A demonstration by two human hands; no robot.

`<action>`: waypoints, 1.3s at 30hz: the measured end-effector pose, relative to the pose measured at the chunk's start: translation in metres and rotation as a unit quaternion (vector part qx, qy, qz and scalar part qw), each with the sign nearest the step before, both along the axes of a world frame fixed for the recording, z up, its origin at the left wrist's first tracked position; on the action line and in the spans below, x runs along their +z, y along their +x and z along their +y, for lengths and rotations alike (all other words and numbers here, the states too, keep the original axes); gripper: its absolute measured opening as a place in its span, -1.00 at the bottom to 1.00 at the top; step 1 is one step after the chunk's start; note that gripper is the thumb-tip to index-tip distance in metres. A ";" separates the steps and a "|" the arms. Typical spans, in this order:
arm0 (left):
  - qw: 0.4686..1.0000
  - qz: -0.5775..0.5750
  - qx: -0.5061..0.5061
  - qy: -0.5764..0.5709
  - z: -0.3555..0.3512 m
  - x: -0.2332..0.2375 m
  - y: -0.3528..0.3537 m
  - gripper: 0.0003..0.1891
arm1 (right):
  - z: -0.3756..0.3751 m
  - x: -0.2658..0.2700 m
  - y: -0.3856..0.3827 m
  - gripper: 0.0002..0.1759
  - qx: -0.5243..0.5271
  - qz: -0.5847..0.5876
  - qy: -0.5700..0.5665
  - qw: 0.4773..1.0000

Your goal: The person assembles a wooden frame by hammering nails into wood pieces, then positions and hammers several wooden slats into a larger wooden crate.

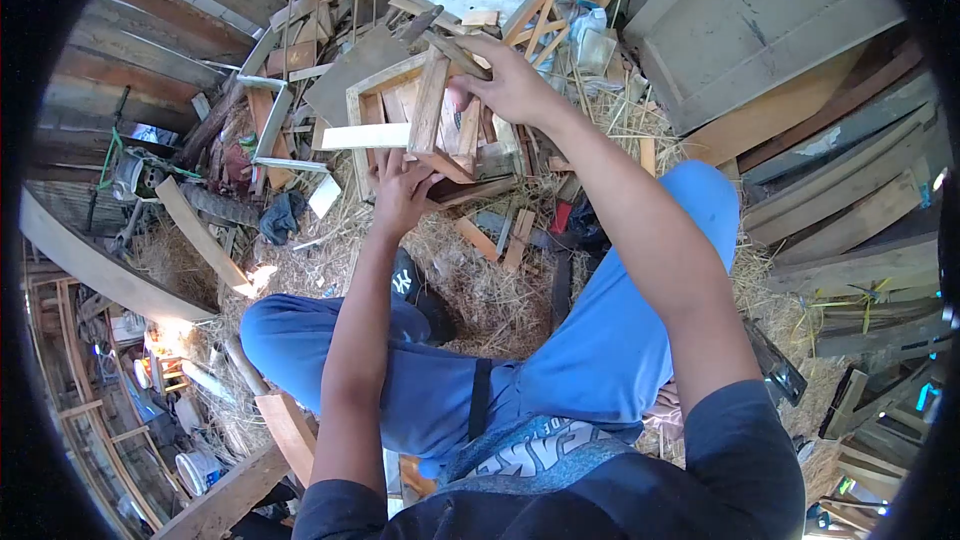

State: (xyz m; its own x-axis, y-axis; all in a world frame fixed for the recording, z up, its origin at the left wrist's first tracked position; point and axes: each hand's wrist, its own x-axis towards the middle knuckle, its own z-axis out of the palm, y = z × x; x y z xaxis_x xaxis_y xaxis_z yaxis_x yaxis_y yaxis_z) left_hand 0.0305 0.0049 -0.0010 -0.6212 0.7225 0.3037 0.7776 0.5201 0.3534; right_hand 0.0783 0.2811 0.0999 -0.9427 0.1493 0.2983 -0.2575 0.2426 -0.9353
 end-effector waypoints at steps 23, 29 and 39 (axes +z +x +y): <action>0.999 0.031 0.035 -0.011 -0.003 0.003 -0.004 -0.59 | -0.006 -0.003 0.023 -0.63 -0.224 0.080 0.176 0.955; 0.973 -0.027 0.228 0.029 -0.004 0.018 -0.004 -0.63 | 0.013 -0.005 0.007 -0.73 -0.293 0.050 0.127 0.946; 0.956 -0.030 0.288 0.043 -0.021 0.016 -0.016 -0.63 | 0.022 -0.012 -0.013 -0.70 -0.395 -0.076 -0.178 0.898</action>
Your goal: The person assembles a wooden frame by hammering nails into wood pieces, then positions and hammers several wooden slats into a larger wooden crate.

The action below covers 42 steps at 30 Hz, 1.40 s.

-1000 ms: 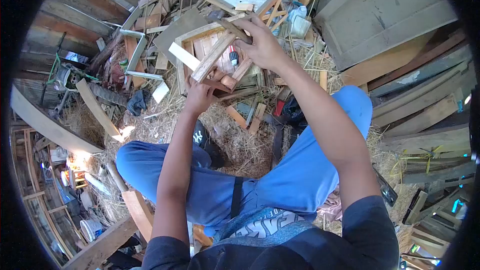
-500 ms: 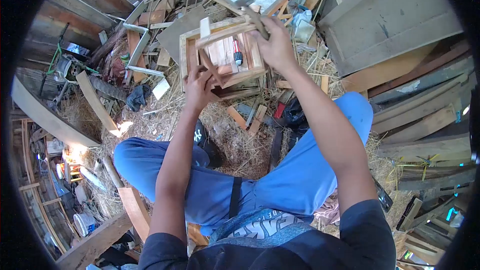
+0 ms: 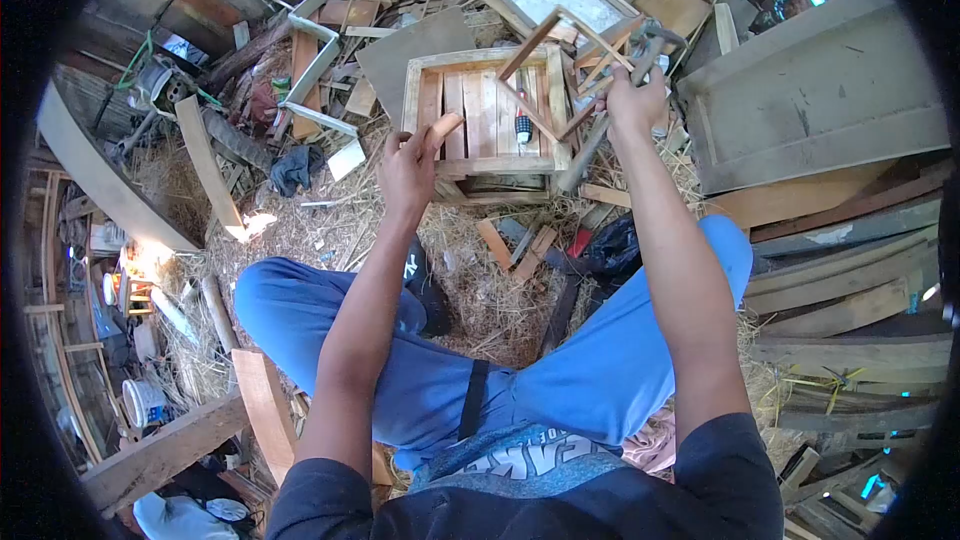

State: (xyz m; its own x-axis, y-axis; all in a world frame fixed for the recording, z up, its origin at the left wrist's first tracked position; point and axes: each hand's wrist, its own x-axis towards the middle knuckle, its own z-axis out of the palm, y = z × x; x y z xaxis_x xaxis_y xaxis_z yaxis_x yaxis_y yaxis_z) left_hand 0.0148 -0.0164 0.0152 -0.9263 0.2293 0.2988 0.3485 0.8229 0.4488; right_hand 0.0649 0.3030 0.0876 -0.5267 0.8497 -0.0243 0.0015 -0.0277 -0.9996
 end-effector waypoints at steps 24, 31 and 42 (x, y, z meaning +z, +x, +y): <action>0.954 0.043 -0.289 -0.065 0.027 0.016 0.039 -0.77 | -0.006 -0.024 0.105 -0.70 0.235 -0.153 -0.015 0.960; 0.947 0.116 -0.295 -0.047 0.047 -0.003 0.040 -0.76 | -0.026 -0.035 0.162 -0.46 0.329 -0.127 0.276 0.894; 0.951 0.114 -0.286 0.037 0.053 -0.015 0.035 -0.84 | -0.049 -0.028 0.164 -0.38 0.363 -0.105 0.435 0.817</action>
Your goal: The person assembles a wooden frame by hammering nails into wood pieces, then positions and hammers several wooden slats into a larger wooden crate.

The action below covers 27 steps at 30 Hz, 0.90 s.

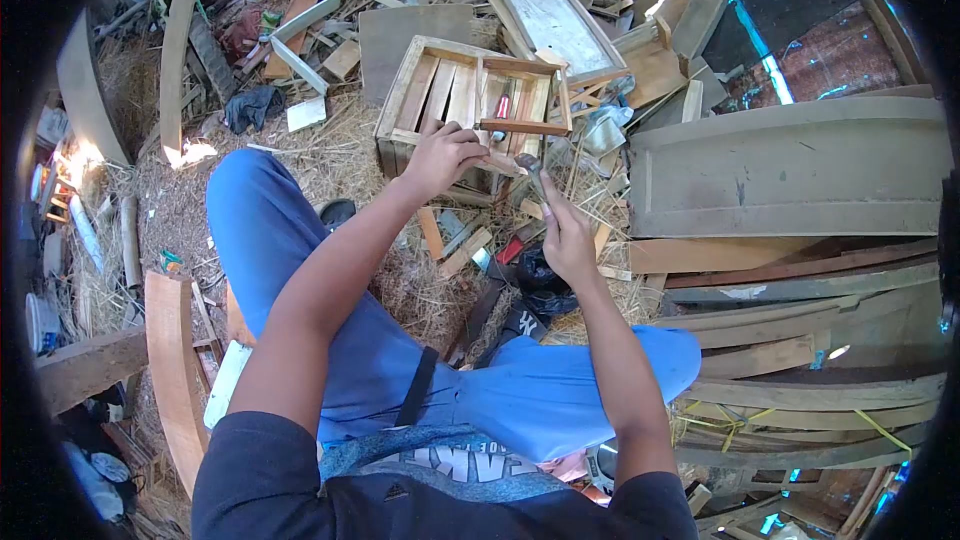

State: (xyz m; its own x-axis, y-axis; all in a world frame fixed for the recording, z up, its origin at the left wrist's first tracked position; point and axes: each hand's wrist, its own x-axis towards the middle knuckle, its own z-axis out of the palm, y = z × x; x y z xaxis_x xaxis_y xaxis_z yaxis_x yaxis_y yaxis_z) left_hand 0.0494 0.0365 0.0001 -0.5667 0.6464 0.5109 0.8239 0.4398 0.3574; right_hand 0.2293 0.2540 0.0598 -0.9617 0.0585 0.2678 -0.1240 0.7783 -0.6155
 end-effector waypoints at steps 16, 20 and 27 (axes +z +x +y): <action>1.000 0.009 0.010 0.002 0.002 0.000 0.001 -0.85 | 0.009 -0.013 -0.016 -0.27 0.011 0.063 -0.015 0.998; 1.000 0.019 0.018 -0.002 0.005 -0.002 0.000 -0.85 | 0.008 -0.019 -0.016 -0.27 0.013 0.018 0.092 0.996; 1.000 0.021 0.014 0.007 0.005 -0.005 -0.001 -0.87 | 0.008 -0.017 -0.015 -0.28 0.006 0.017 0.054 0.998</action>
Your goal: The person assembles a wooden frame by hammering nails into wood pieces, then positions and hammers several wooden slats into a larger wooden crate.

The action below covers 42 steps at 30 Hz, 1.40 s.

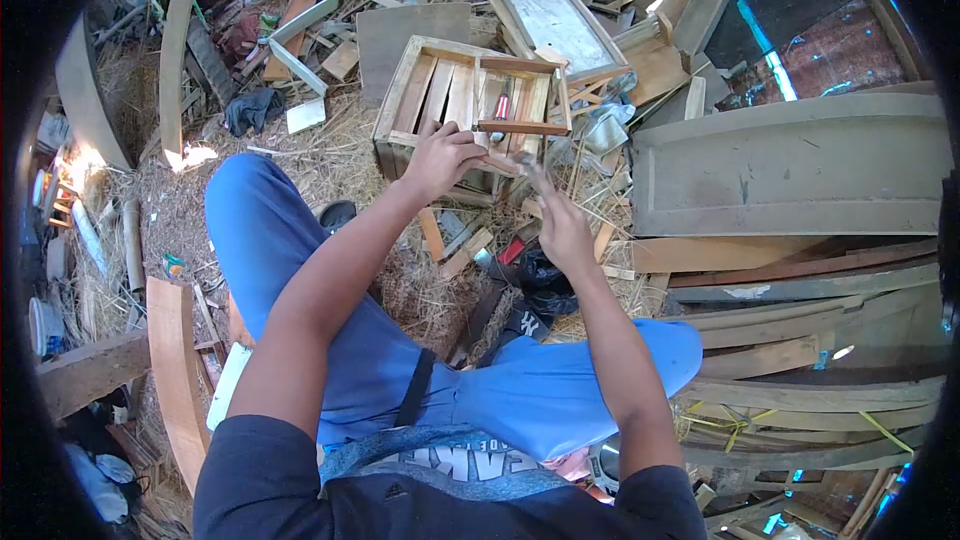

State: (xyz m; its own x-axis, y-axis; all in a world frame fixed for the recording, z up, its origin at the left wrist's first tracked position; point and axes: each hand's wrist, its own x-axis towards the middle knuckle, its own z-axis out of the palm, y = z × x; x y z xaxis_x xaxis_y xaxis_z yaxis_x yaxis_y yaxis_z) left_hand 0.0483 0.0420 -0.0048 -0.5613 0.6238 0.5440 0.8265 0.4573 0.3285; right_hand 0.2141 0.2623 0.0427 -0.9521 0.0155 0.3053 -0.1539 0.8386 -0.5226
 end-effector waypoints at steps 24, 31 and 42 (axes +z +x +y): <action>1.000 0.016 0.007 0.011 0.000 0.005 0.006 -0.87 | 0.001 -0.002 0.003 -0.31 -0.012 -0.014 0.014 1.000; 1.000 0.028 0.002 0.002 -0.001 0.000 0.009 -0.77 | 0.007 -0.001 -0.003 -0.33 -0.021 0.006 -0.078 0.997; 0.995 0.076 0.054 -0.048 -0.004 0.005 0.020 -0.57 | 0.007 0.013 -0.015 -0.41 -0.049 -0.014 -0.098 0.994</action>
State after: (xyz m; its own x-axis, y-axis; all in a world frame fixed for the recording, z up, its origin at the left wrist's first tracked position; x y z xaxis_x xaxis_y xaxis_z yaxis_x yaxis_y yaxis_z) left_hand 0.0682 0.0381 -0.0001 -0.5441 0.6173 0.5682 0.8075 0.5691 0.1551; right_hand 0.1991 0.2694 0.0559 -0.9510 0.1648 0.2618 -0.0604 0.7311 -0.6796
